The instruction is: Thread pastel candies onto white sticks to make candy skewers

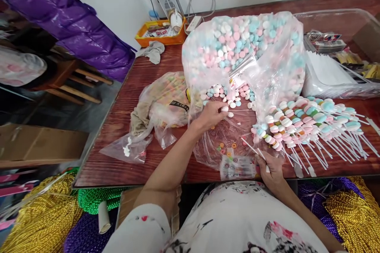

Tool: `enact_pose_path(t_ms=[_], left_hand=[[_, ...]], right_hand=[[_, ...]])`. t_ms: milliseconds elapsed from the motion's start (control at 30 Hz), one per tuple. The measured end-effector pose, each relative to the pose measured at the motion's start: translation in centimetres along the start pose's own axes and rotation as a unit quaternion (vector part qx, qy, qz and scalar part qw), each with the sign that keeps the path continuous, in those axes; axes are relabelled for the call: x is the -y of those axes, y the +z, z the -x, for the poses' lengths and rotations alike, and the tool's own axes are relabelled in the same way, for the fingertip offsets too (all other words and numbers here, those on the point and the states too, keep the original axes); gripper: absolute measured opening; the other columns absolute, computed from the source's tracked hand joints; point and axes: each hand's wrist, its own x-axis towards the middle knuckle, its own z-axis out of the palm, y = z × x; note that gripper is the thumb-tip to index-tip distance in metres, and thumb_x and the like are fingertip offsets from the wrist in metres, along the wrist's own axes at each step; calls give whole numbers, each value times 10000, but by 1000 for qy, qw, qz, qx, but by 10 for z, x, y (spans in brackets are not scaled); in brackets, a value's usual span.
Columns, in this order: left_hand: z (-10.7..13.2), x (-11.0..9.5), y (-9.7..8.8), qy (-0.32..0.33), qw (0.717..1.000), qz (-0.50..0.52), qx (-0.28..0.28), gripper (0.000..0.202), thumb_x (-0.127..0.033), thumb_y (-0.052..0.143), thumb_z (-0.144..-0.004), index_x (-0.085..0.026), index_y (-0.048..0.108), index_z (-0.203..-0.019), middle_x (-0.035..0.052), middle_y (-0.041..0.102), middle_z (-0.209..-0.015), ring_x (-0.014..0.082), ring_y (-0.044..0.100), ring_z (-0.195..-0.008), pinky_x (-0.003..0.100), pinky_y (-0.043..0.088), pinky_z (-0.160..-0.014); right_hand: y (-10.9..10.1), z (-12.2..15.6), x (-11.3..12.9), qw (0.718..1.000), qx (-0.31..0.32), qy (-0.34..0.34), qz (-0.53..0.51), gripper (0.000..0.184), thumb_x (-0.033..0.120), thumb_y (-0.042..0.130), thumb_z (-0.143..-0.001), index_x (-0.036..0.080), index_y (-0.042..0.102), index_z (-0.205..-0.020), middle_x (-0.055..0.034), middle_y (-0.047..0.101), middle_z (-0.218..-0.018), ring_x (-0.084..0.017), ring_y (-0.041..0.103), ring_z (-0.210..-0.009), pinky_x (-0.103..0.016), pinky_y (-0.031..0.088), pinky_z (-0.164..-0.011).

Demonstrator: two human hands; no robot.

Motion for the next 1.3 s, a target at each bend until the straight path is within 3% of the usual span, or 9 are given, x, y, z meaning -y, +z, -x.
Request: enact_pose_path(t_ms=[100, 200, 300, 433, 633, 833, 900, 1100, 1300], left_hand=[[38, -17, 1, -56, 955, 290, -23, 280, -339, 790, -664, -162, 731, -871, 21, 691, -737, 158, 613, -632, 268, 497, -583], [73, -33, 10, -117, 890, 437, -59, 355, -284, 882, -543, -151, 696, -814, -1, 666, -699, 110, 583, -570, 224, 494, -529], [95, -43, 20, -140, 854, 492, -96, 373, -211, 905, -492, -145, 672, -776, -26, 649, -671, 82, 569, -558, 188, 492, -516], [110, -48, 28, -145, 842, 506, -119, 368, -180, 912, -488, -156, 693, -783, -30, 668, -673, 83, 581, -569, 180, 500, -517], [123, -50, 36, -180, 829, 518, -107, 309, -310, 846, -662, -165, 752, -918, 8, 719, -678, 110, 618, -528, 210, 508, -482], [120, -45, 39, -205, 699, 675, -115, 356, -243, 868, -611, -194, 750, -944, 59, 776, -897, 141, 709, -705, 205, 566, -588], [120, -43, 40, -206, 675, 697, -129, 343, -204, 874, -588, -203, 751, -909, 47, 777, -903, 133, 716, -737, 180, 564, -602], [122, -50, 48, -201, 680, 685, -169, 342, -186, 897, -548, -223, 753, -856, 21, 784, -879, 140, 730, -716, 189, 581, -598], [124, -52, 57, -141, 746, 601, -249, 255, -218, 881, -620, -241, 761, -843, 5, 789, -869, 157, 746, -712, 226, 605, -638]], right_hand=[[-4, -2, 5, 999, 42, 14, 12, 473, 116, 466, -911, 263, 567, -1349, -63, 734, -1109, -202, 708, -839, -342, 594, -730], [-13, -9, 20, 993, 111, -2, 28, 614, 52, 433, -858, 260, 494, -1432, -60, 705, -1213, -199, 706, -939, -347, 587, -817], [-19, -16, 35, 985, 158, -26, 64, 649, 30, 415, -819, 241, 512, -1424, -54, 742, -1087, -194, 703, -899, -341, 577, -811], [-21, -17, 44, 982, 155, -36, 99, 676, 4, 397, -759, 224, 571, -1374, -47, 754, -956, -186, 701, -823, -324, 579, -770], [-19, -10, 49, 978, 155, -17, 135, 702, -8, 395, -734, 213, 567, -1377, -71, 744, -1114, -221, 708, -970, -379, 586, -864], [-14, -2, 43, 985, 144, -35, 92, 732, -22, 401, -723, 227, 541, -1397, -60, 716, -1214, -216, 704, -1050, -372, 585, -902], [-13, -1, 41, 985, 146, -40, 85, 729, -19, 408, -735, 236, 527, -1407, -55, 693, -1263, -220, 697, -1079, -379, 581, -913], [-11, -5, 47, 981, 167, -24, 98, 715, -13, 402, -759, 235, 516, -1420, -52, 724, -1200, -212, 724, -974, -368, 596, -864], [-13, -5, 49, 972, 184, -37, 138, 719, -16, 393, -711, 182, 558, -1382, -89, 732, -1170, -227, 722, -916, -374, 600, -794]])
